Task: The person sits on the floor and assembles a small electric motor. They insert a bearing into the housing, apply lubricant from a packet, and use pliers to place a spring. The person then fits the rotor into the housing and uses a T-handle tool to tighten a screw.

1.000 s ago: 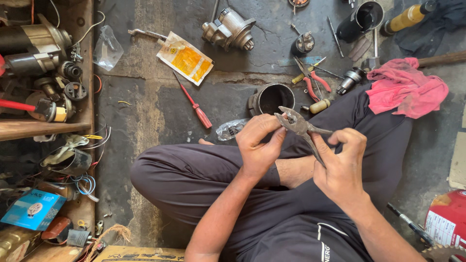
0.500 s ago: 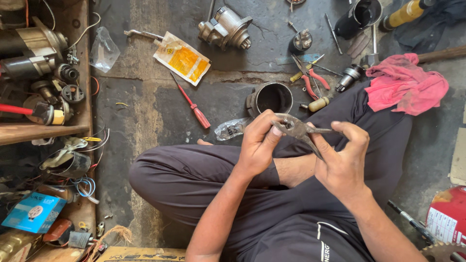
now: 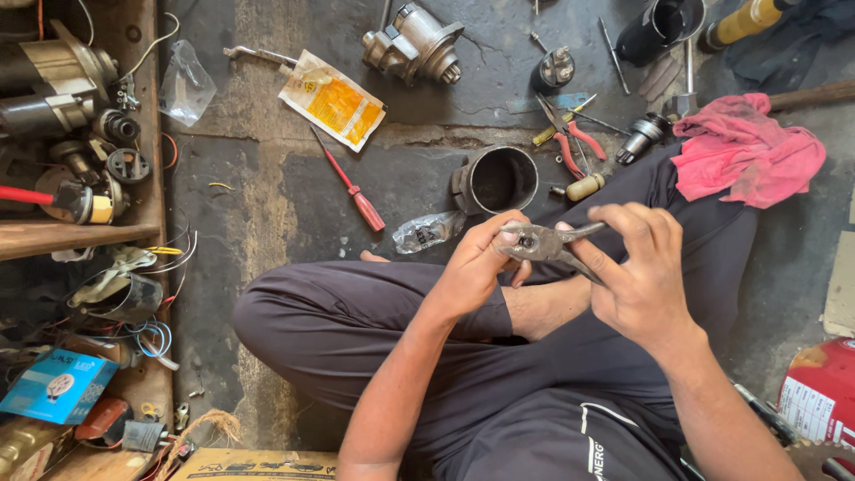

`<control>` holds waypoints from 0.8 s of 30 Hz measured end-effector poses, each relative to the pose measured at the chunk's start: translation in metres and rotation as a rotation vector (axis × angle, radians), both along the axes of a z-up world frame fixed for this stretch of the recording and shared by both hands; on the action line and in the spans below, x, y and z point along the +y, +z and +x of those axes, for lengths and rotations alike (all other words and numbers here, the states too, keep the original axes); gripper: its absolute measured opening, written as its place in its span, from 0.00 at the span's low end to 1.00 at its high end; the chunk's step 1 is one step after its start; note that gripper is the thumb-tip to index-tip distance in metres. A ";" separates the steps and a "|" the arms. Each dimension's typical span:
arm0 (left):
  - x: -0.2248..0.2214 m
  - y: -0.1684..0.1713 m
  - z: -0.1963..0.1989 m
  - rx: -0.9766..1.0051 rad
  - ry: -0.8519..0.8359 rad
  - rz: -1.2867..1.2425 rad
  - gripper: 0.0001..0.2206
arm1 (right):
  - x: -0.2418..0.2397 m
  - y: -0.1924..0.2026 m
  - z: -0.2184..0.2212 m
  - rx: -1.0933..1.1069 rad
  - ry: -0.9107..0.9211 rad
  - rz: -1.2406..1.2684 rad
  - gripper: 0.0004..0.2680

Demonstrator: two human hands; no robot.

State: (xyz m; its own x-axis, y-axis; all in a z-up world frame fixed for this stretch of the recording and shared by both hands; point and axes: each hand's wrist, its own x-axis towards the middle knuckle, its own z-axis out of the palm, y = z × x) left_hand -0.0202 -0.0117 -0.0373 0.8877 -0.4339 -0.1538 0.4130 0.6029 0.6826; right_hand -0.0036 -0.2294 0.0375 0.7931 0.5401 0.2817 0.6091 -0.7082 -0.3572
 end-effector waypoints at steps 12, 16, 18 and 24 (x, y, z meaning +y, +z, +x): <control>-0.004 -0.005 -0.002 -0.029 0.018 -0.020 0.17 | -0.011 -0.013 -0.004 -0.035 -0.020 0.028 0.12; -0.005 -0.005 -0.002 -0.044 0.035 0.005 0.17 | -0.012 -0.014 -0.005 -0.017 -0.044 0.045 0.11; -0.005 -0.003 -0.002 -0.064 0.041 0.028 0.17 | -0.012 -0.014 -0.004 -0.038 -0.043 0.043 0.12; -0.004 0.005 0.000 -0.133 0.022 0.049 0.17 | -0.015 -0.007 -0.003 -0.184 -0.036 -0.162 0.16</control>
